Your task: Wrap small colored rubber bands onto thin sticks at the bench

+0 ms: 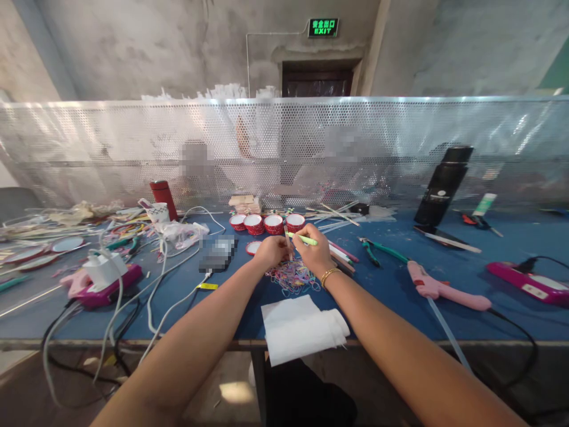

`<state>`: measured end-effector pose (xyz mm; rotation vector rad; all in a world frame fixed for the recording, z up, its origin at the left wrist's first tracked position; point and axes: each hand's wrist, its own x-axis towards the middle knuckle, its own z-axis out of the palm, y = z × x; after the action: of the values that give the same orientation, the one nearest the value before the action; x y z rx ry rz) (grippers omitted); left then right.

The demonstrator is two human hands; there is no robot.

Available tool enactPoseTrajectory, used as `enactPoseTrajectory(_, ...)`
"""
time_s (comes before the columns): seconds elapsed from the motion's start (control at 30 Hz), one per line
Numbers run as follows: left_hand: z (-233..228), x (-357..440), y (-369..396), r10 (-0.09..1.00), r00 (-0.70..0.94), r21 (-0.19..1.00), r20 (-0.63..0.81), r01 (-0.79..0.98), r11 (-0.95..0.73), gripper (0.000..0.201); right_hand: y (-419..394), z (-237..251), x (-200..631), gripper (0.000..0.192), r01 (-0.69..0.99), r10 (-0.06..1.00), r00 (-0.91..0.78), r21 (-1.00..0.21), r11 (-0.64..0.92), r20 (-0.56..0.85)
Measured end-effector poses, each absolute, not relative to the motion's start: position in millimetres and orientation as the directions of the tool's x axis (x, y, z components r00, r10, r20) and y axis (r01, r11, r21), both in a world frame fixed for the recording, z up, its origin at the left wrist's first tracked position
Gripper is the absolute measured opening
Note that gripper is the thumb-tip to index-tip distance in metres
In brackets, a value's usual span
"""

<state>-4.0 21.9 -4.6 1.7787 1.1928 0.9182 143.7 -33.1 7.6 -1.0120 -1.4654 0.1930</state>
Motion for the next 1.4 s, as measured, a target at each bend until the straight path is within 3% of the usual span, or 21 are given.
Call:
enactPoseTrajectory(0.73,-3.3,-3.5,19.5,0.932,0.328,0.908,0.151,0.326,-0.262,0.011,-32.2,7.1,144.4,0.014,0.432,0.678,0.168,-0.671,0.602,0.716)
enactPoseTrajectory(1.13,-2.4,-2.9,18.5,0.942,0.311,0.914,0.130,0.332,-0.235,0.008,-30.3,8.0,148.2,0.014,0.535,0.638,0.222,-0.639,0.552,0.737)
enactPoseTrajectory(1.4,-3.3,-3.7,19.6,0.945,0.299,0.899,0.130,0.366,-0.240,0.007,-32.0,8.0,145.1,0.016,0.487,0.653,0.177,-0.643,0.592,0.736)
